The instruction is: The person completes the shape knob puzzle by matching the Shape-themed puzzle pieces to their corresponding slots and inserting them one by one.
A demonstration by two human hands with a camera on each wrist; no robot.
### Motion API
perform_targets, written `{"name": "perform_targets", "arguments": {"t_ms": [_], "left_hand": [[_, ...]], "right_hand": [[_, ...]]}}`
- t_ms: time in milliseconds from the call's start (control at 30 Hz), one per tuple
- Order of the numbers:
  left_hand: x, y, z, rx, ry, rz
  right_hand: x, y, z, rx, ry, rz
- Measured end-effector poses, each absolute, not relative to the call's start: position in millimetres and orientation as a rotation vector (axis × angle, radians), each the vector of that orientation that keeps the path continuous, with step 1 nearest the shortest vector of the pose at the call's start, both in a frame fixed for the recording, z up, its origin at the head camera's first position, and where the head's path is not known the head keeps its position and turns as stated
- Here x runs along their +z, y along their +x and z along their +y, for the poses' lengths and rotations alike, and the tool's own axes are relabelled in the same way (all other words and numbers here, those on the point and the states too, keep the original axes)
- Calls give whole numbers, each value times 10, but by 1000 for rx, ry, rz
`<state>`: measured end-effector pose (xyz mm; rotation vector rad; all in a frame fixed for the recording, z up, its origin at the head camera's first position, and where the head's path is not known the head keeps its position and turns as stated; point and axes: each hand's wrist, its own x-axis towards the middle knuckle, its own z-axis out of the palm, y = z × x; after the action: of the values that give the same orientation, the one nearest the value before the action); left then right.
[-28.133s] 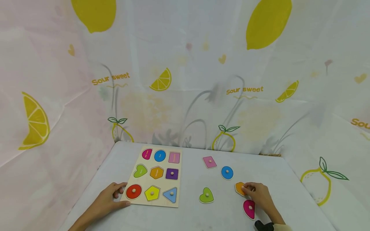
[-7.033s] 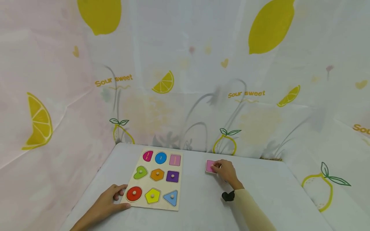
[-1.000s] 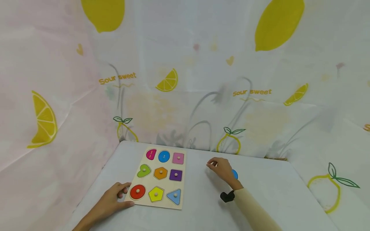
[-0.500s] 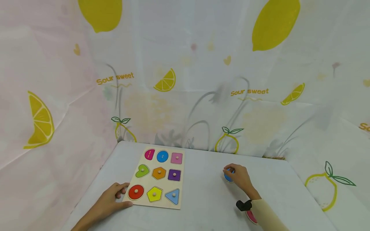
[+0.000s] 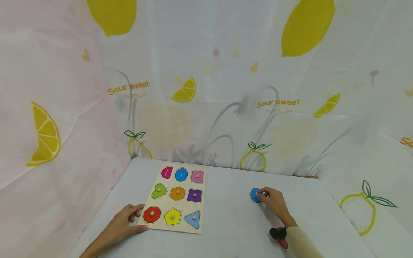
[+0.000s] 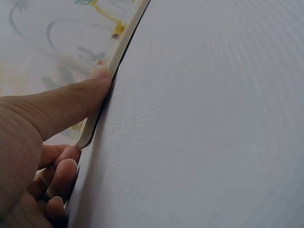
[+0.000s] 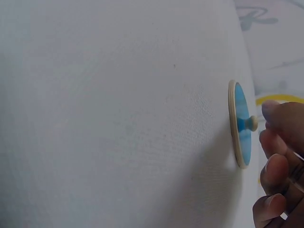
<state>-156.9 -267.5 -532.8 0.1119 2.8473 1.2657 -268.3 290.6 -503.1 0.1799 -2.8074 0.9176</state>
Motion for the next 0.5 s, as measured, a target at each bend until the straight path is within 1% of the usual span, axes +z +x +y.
{"name": "perform_targets", "arguments": {"t_ms": [500], "left_hand": [[-5310,-1568,-2662,1264,91,2841]], "right_hand": [[-5099,-2768,2930,942,151,-2833]]}}
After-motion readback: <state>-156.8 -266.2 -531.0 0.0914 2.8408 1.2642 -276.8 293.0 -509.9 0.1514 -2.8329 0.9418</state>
